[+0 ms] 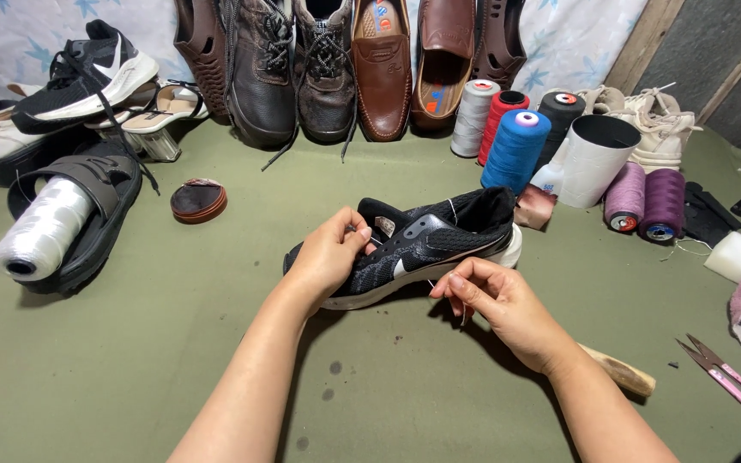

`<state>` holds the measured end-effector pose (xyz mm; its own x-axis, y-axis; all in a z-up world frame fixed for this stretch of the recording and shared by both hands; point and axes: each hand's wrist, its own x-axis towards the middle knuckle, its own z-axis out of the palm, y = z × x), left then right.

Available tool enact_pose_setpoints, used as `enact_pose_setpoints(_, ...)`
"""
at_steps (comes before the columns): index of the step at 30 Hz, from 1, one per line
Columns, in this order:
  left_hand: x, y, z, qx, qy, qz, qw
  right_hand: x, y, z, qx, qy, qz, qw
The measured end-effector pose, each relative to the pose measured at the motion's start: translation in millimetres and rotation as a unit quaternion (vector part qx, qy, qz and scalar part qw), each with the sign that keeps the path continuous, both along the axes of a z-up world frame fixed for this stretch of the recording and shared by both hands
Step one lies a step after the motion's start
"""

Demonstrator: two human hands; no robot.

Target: Hand-stitching the upper of a black sneaker to its white sole using a needle and thread on a repair bench.

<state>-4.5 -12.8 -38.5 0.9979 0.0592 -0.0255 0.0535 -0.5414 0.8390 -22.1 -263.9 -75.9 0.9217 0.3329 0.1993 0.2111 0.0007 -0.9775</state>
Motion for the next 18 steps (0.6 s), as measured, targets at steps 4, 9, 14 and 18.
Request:
enact_pose_setpoints(4, 5.6, 2.5, -4.0, 0.0, -0.006, 0.003, 1.0, -1.2, 0.6, 0.7, 0.003, 0.002, -0.002, 1.0)
enact_pose_setpoints(9, 7.1, 4.2, -4.7, 0.011, -0.007, -0.006, 1.0, -1.7, 0.7, 1.8, 0.005, -0.003, 0.006, 1.0)
enact_pose_setpoints(14, 5.9, 3.2, -4.5, 0.004, -0.006, -0.005, 1.0, -3.3, 2.9, 6.7, 0.009, 0.0, 0.006, 1.0)
enact_pose_setpoints(18, 4.0, 1.8, -1.8, -0.002, -0.003, -0.004, 1.0, -3.5, 3.2, 6.7, 0.007, 0.007, 0.003, 1.0)
